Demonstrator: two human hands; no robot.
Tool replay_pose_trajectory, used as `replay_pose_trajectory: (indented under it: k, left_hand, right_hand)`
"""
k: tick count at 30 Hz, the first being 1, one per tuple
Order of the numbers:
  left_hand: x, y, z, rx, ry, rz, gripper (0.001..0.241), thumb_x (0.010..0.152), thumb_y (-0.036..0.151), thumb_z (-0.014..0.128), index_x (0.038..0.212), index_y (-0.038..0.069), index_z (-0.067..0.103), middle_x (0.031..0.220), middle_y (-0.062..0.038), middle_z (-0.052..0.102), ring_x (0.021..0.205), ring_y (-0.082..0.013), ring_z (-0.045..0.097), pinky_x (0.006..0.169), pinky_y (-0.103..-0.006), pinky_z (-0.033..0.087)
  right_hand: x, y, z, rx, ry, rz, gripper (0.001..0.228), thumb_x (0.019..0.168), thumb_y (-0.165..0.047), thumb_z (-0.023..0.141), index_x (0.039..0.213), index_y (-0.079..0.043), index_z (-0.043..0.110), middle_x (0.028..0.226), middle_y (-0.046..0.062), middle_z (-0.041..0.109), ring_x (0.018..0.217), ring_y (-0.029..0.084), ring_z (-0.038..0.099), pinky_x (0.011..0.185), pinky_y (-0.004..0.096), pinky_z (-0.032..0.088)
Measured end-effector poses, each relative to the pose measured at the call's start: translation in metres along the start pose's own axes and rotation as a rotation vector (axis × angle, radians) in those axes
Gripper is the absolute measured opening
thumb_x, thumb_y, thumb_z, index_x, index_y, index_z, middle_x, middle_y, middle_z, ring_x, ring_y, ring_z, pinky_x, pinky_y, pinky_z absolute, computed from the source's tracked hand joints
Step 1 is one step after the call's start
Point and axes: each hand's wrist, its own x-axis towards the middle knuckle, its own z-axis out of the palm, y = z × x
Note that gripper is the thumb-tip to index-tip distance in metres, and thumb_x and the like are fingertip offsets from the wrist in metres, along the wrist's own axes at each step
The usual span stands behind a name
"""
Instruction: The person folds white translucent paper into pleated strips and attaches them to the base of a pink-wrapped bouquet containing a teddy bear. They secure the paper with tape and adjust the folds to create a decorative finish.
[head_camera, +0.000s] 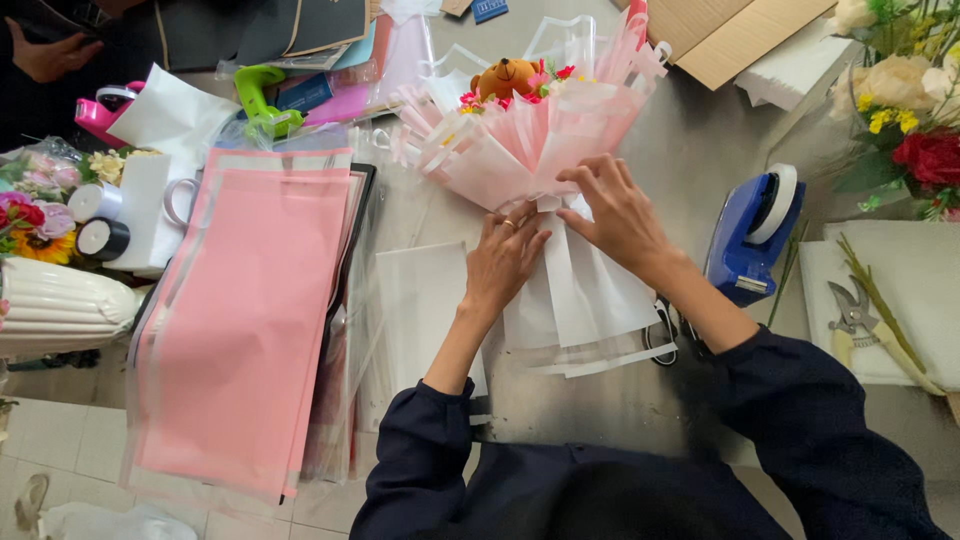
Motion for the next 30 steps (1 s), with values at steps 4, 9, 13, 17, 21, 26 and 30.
replay_pose_trajectory:
  k: [4,9,13,17,21,26,30]
  left_hand:
    - [0.000,-0.004,0.002,0.072,0.030,0.020,0.031,0.098,0.043,0.040,0.120,0.029,0.056,0.121,0.011,0.052,0.097,-0.0188,0.049,0.057,-0.0347,0.059]
    - [0.004,-0.001,0.001,0.297,0.158,0.065,0.029,0.093,0.049,0.043,0.114,0.034,0.057,0.110,0.018,0.054,0.087,-0.0120,0.049,0.052,-0.0272,0.058]
    - [0.013,-0.018,0.025,0.313,0.159,0.045,0.024,0.087,0.044,0.053,0.105,0.030,0.060,0.099,0.012,0.060,0.086,-0.0166,0.051,0.057,-0.0315,0.057]
    - [0.014,-0.017,0.020,0.325,0.156,0.062,0.031,0.081,0.050,0.057,0.105,0.030,0.061,0.101,0.009,0.063,0.087,-0.0185,0.053,0.064,-0.0340,0.051]
    - [0.017,-0.011,0.008,0.284,0.156,0.075,0.031,0.084,0.045,0.061,0.104,0.021,0.061,0.106,0.009,0.063,0.086,-0.0238,0.050,0.060,-0.0376,0.045]
    - [0.020,-0.010,0.002,0.242,0.125,0.093,0.022,0.089,0.035,0.055,0.107,0.024,0.062,0.104,0.010,0.063,0.082,-0.0239,0.050,0.062,-0.0379,0.047]
    - [0.024,-0.009,-0.003,0.184,0.087,0.097,0.024,0.090,0.024,0.054,0.114,0.026,0.059,0.103,0.009,0.064,0.079,-0.0253,0.051,0.069,-0.0396,0.049]
  right_hand:
    - [0.018,0.012,0.018,-0.173,-0.001,-0.143,0.020,0.087,-0.020,0.065,0.105,-0.017,0.058,0.098,0.003,0.048,0.093,0.021,0.055,0.075,0.030,0.053]
    - [0.034,0.019,0.028,-0.032,-0.039,0.058,0.015,0.085,-0.024,0.068,0.095,-0.019,0.058,0.090,0.001,0.051,0.087,0.023,0.058,0.066,0.037,0.054]
    - [0.032,0.006,0.004,0.113,-0.054,0.053,0.015,0.089,-0.019,0.066,0.100,-0.013,0.058,0.092,0.009,0.054,0.084,0.028,0.061,0.066,0.040,0.054]
    - [0.003,0.006,-0.037,0.305,0.011,0.122,0.023,0.091,-0.025,0.066,0.106,-0.009,0.060,0.095,0.010,0.056,0.088,0.028,0.063,0.067,0.036,0.053]
    - [-0.053,0.005,-0.096,0.225,0.199,0.379,0.008,0.101,-0.007,0.058,0.104,0.000,0.060,0.101,0.014,0.055,0.082,0.021,0.057,0.071,0.032,0.048]
    - [-0.144,0.029,-0.096,-0.033,0.159,0.728,0.017,0.101,-0.017,0.058,0.110,-0.002,0.060,0.106,0.017,0.053,0.091,0.028,0.052,0.082,0.042,0.041]
    - [-0.144,0.009,-0.107,0.526,0.097,1.113,0.027,0.099,-0.030,0.048,0.110,-0.008,0.059,0.116,0.013,0.040,0.099,0.021,0.056,0.072,0.033,0.056]
